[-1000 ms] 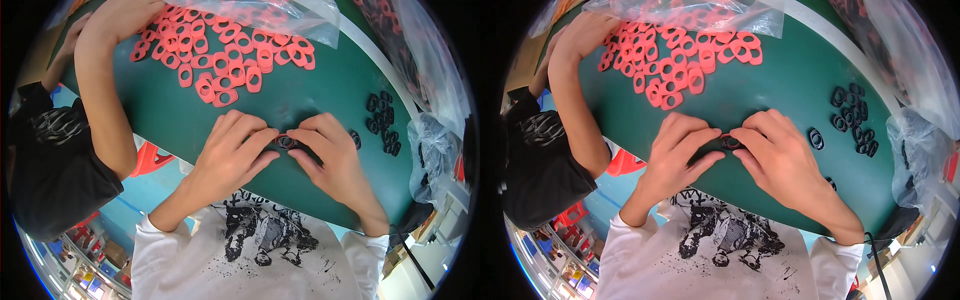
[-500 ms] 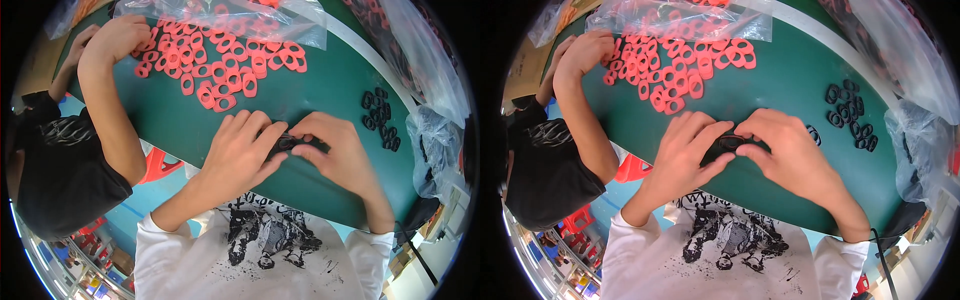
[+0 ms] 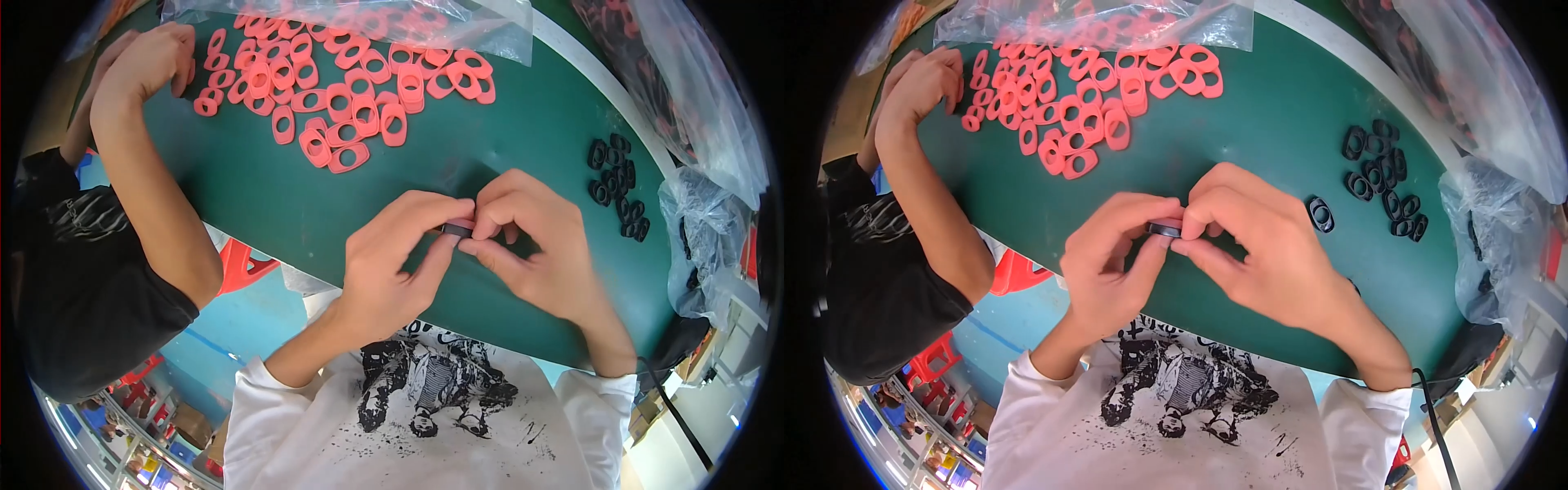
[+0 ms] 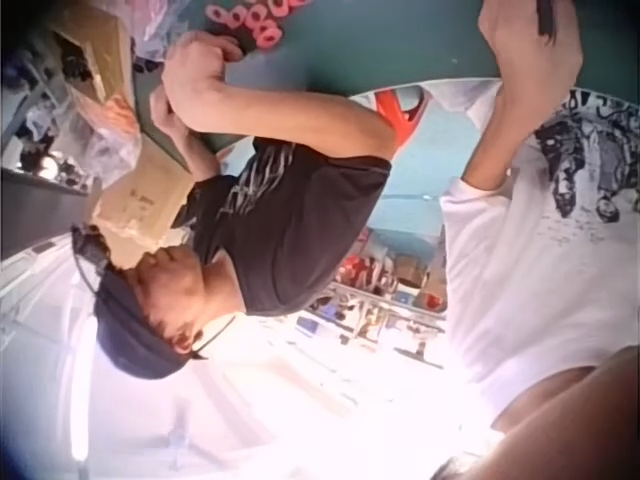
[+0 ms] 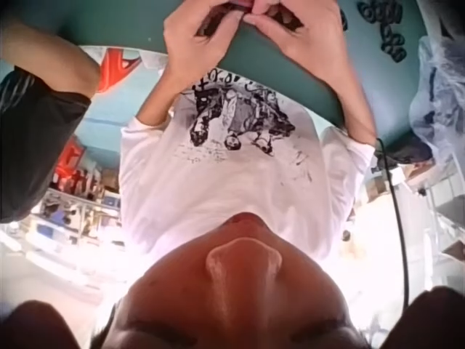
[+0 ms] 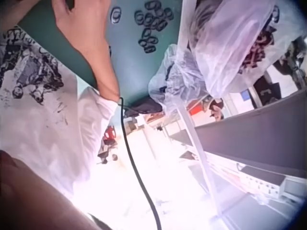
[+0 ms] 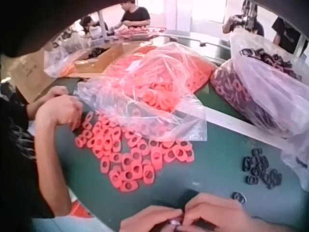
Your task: The person assembles small pink plastic rings and black plastic bases into finished components by hand and with tweezers at a factory workbench.
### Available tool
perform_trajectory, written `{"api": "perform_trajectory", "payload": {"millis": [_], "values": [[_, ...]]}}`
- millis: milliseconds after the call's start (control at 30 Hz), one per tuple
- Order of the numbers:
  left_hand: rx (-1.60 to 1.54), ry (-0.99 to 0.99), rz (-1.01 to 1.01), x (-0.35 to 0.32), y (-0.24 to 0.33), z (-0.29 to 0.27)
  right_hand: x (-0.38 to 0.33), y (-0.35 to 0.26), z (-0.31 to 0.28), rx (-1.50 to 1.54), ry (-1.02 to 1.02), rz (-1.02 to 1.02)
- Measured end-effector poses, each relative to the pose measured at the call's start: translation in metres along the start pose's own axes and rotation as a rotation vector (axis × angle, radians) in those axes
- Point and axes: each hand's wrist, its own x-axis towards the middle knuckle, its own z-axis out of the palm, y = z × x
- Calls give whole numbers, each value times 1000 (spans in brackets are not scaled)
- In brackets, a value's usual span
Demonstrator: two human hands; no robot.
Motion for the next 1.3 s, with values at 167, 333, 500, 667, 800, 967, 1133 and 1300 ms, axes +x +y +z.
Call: {"api": "perform_trajectory", "payload": {"millis": [167,333,500,667,800,967,1133,1300], "values": [[-578,74,-123,0,1,5,-4,1,4,86,166,-152],[-655,75,-157,-4,-4,10,-6,2,9,95,229,-184],[-420,120,-135,-4,5,14,-8,-4,1,48,162,-55],[-314,139,-133,-5,4,17,-7,-1,-1,79,140,-40],[-328,129,-242,-1,13,14,-8,8,2,323,122,44],[-322,110,-268,1,14,9,-13,8,1,411,62,22],[-463,58,-339,3,14,8,-11,10,-6,384,10,-63],[-507,71,-365,6,17,9,-13,18,0,370,73,-85]]}}
